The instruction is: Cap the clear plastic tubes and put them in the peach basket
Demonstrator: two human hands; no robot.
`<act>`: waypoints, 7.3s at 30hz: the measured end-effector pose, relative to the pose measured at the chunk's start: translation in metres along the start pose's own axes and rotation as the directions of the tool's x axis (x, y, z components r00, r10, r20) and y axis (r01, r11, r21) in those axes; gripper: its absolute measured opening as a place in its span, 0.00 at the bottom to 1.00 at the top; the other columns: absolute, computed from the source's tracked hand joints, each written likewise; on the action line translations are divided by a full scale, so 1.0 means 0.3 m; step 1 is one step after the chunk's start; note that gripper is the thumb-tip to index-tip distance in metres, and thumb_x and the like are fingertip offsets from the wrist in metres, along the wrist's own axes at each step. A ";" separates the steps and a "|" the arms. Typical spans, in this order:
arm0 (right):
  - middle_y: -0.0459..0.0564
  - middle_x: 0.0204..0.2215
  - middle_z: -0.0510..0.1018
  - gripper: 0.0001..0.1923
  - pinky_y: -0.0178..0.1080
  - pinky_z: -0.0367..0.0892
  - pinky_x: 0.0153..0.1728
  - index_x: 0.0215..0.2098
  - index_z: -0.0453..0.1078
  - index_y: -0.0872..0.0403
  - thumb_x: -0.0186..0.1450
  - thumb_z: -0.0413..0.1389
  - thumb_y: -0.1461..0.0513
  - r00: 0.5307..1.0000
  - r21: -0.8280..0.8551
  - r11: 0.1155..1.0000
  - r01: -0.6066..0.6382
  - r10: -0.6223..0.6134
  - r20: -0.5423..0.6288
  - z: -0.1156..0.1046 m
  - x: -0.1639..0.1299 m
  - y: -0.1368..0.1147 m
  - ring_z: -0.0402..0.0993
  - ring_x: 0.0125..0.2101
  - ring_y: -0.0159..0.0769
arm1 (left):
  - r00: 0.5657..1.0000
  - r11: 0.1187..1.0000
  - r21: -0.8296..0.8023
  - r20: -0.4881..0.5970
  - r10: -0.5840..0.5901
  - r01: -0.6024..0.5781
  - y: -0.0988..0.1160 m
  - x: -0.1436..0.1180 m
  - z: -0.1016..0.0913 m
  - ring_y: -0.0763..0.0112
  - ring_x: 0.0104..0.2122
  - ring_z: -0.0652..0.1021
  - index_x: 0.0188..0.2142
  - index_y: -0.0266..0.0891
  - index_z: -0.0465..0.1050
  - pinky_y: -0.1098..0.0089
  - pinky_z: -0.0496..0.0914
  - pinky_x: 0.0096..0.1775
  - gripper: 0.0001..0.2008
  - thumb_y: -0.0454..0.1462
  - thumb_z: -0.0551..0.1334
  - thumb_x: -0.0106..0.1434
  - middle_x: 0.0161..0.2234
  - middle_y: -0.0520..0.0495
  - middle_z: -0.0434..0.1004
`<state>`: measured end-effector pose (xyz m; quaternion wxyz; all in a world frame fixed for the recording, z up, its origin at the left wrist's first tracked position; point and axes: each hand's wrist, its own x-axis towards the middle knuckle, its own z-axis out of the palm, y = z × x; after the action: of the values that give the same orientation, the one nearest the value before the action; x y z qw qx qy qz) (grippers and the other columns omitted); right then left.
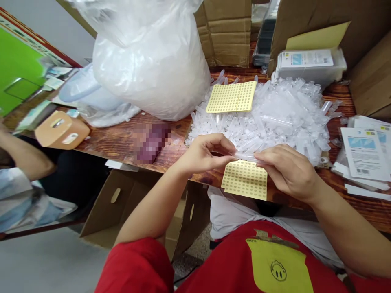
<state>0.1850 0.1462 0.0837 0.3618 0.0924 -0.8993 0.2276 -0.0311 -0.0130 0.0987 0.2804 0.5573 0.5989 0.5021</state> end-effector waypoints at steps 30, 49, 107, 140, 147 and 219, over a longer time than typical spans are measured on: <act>0.55 0.44 0.78 0.19 0.43 0.76 0.36 0.60 0.64 0.50 0.73 0.56 0.66 0.997 -0.087 0.995 0.053 -0.057 -0.051 -0.017 -0.121 -0.026 0.78 0.38 0.43 | 0.980 0.939 -0.281 0.055 -0.193 0.201 0.011 -0.039 0.194 0.68 0.34 0.84 0.44 0.34 0.84 0.69 0.80 0.38 0.16 0.45 0.73 0.63 0.36 0.41 0.86; 0.50 0.28 0.75 0.13 0.42 0.66 0.28 0.53 0.71 0.56 0.74 0.50 0.69 0.967 -0.292 0.929 0.227 -0.179 0.182 -0.034 -0.168 -0.037 0.68 0.28 0.40 | 0.933 0.833 0.521 0.359 -0.015 -0.186 0.084 -0.047 0.205 0.65 0.36 0.82 0.42 0.35 0.81 0.67 0.77 0.40 0.09 0.35 0.62 0.72 0.36 0.42 0.84; 0.58 0.43 0.78 0.10 0.45 0.61 0.41 0.42 0.78 0.56 0.71 0.54 0.70 0.779 -0.406 0.891 0.201 0.107 0.618 0.223 0.331 0.231 0.70 0.48 0.49 | 0.857 0.612 0.600 -0.350 -0.378 0.515 -0.187 0.035 0.048 0.59 0.38 0.82 0.32 0.41 0.78 0.62 0.74 0.46 0.02 0.33 0.68 0.61 0.36 0.45 0.85; 0.52 0.39 0.80 0.04 0.43 0.71 0.39 0.46 0.69 0.52 0.76 0.54 0.64 0.986 0.053 0.998 0.040 -0.048 0.162 0.054 0.124 0.128 0.76 0.39 0.41 | 0.929 0.929 0.363 -0.317 0.193 -0.069 -0.033 -0.080 0.093 0.65 0.44 0.86 0.35 0.41 0.78 0.66 0.81 0.45 0.05 0.36 0.64 0.69 0.44 0.44 0.87; 0.49 0.34 0.81 0.04 0.39 0.73 0.35 0.45 0.75 0.51 0.73 0.59 0.65 0.990 0.118 0.984 -0.131 0.136 -0.036 0.055 0.028 0.000 0.78 0.34 0.37 | 0.934 0.773 0.628 -0.216 0.285 -0.091 -0.001 -0.118 0.134 0.67 0.42 0.87 0.42 0.42 0.80 0.71 0.79 0.45 0.10 0.34 0.59 0.72 0.43 0.47 0.88; 0.48 0.40 0.82 0.10 0.40 0.76 0.39 0.49 0.74 0.49 0.71 0.61 0.66 0.870 0.147 0.899 -0.413 0.437 -0.230 0.076 -0.159 -0.057 0.81 0.39 0.38 | 0.990 0.541 0.841 0.073 -0.122 0.005 -0.097 0.102 -0.075 0.55 0.47 0.80 0.41 0.36 0.76 0.58 0.74 0.50 0.12 0.31 0.62 0.57 0.46 0.40 0.81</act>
<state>0.2114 0.1204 0.0420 0.4114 -0.1213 -0.8313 0.3534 -0.0693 0.0132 0.0866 0.0342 0.6312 0.7672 0.1091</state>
